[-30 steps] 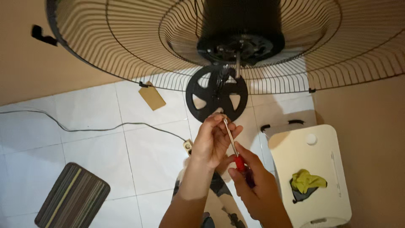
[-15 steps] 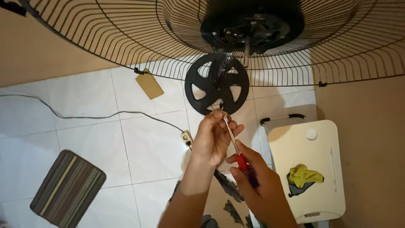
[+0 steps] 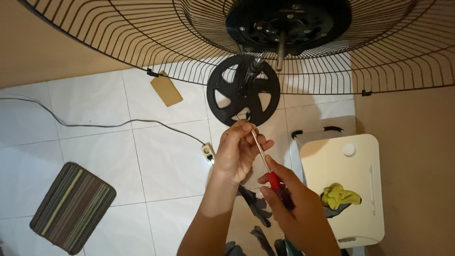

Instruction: The person reassembles an electric fan by attaching the blue fan blades to the motor hub, securing them with a screwdriver, and then fitting the front protective cage over the blades. The person then plugs the fan into a wall socket and turns it on.

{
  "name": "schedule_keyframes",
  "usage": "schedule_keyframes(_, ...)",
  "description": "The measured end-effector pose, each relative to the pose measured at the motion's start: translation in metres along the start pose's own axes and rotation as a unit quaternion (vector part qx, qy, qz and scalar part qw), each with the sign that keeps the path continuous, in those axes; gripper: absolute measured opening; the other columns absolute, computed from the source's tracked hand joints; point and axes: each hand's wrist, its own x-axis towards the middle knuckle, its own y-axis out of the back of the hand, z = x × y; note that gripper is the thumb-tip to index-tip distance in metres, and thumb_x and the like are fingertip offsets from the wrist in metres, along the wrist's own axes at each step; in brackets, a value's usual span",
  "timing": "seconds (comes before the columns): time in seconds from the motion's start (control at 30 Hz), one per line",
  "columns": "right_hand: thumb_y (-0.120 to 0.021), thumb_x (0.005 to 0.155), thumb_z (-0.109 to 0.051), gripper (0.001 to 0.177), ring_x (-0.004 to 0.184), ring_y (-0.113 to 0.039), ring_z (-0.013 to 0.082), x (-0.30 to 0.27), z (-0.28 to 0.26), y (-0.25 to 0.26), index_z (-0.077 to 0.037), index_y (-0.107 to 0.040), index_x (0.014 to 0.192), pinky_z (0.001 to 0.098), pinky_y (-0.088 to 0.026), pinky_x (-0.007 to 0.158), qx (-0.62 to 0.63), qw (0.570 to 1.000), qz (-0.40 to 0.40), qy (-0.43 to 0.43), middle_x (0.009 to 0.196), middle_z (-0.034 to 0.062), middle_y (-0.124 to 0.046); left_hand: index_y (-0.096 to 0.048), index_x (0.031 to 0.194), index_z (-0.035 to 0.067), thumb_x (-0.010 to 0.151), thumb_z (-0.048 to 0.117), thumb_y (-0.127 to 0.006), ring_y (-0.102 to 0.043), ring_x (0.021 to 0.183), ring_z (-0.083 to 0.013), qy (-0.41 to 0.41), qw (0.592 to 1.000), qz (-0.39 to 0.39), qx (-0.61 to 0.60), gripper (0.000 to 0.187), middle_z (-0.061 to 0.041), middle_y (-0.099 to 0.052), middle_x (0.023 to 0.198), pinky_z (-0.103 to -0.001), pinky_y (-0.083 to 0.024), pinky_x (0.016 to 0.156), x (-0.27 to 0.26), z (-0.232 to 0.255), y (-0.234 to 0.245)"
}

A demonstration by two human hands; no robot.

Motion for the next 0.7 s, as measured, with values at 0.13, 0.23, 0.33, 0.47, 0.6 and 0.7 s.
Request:
schedule_keyframes(0.13, -0.069, 0.089, -0.016, 0.056, 0.060, -0.058, 0.0075, 0.005, -0.004, 0.004, -0.013, -0.056, 0.144, 0.0244, -0.051, 0.055, -0.006, 1.000, 0.008, -0.017, 0.094, 0.0034, -0.077, -0.059, 0.083, 0.008, 0.098, 0.010, -0.056, -0.068, 0.072, -0.0210, 0.006, 0.999, 0.013, 0.038, 0.016, -0.004, -0.056, 0.072, -0.047, -0.065, 0.080, 0.007, 0.002, -0.008)
schedule_keyframes(0.23, -0.064, 0.092, -0.016, 0.059, 0.050, -0.057, 0.0077, 0.018, -0.005, -0.002, -0.016, -0.053, 0.150, 0.0252, -0.050, 0.046, 0.033, 0.998, 0.034, -0.047, 0.087, 0.0046, -0.076, -0.058, 0.081, 0.008, 0.099, 0.013, -0.057, -0.066, 0.072, -0.0216, -0.003, 0.999, 0.000, 0.041, 0.019, -0.004, -0.053, 0.073, -0.046, -0.065, 0.078, 0.024, 0.001, -0.017)
schedule_keyframes(0.33, -0.060, 0.097, -0.013, 0.051, 0.048, -0.055, 0.0060, 0.043, -0.002, -0.012, -0.010, -0.049, 0.146, 0.0235, -0.047, 0.042, 0.079, 0.992, 0.082, 0.053, 0.092, 0.0032, -0.073, -0.060, 0.083, 0.003, 0.101, 0.015, -0.060, -0.063, 0.073, -0.0217, -0.019, 0.998, -0.004, 0.059, 0.021, -0.004, -0.053, 0.077, -0.044, -0.063, 0.078, 0.052, -0.002, -0.029)
schedule_keyframes(0.47, -0.060, 0.099, -0.011, 0.052, 0.049, -0.054, 0.0063, 0.077, 0.000, -0.019, -0.011, -0.045, 0.148, 0.0234, -0.045, 0.041, 0.122, 0.983, 0.123, 0.064, 0.089, 0.0051, -0.065, -0.062, 0.088, 0.001, 0.100, 0.014, -0.065, -0.064, 0.072, -0.0211, -0.032, 0.997, -0.006, 0.068, 0.018, -0.005, -0.055, 0.079, -0.040, -0.062, 0.076, 0.091, -0.004, -0.045)
schedule_keyframes(0.6, -0.062, 0.101, -0.011, 0.052, 0.051, -0.055, 0.0062, 0.099, -0.003, -0.022, -0.012, -0.044, 0.150, 0.0235, -0.045, 0.042, 0.119, 0.978, 0.131, 0.113, 0.090, 0.0057, -0.062, -0.071, 0.097, -0.001, 0.097, 0.016, -0.064, -0.064, 0.068, -0.0199, -0.056, 0.996, 0.000, 0.068, 0.018, -0.008, -0.057, 0.076, -0.037, -0.063, 0.074, 0.111, 0.002, -0.045)
schedule_keyframes(0.7, -0.063, 0.101, -0.011, 0.052, 0.052, -0.055, 0.0064, 0.108, -0.004, -0.024, -0.012, -0.044, 0.149, 0.0240, -0.044, 0.042, 0.111, 0.978, 0.133, 0.114, 0.090, 0.0052, -0.063, -0.069, 0.102, 0.000, 0.095, 0.018, -0.065, -0.071, 0.071, -0.0230, -0.050, 0.995, 0.011, 0.087, 0.019, -0.012, -0.065, 0.078, -0.034, -0.060, 0.070, 0.119, 0.007, -0.041)
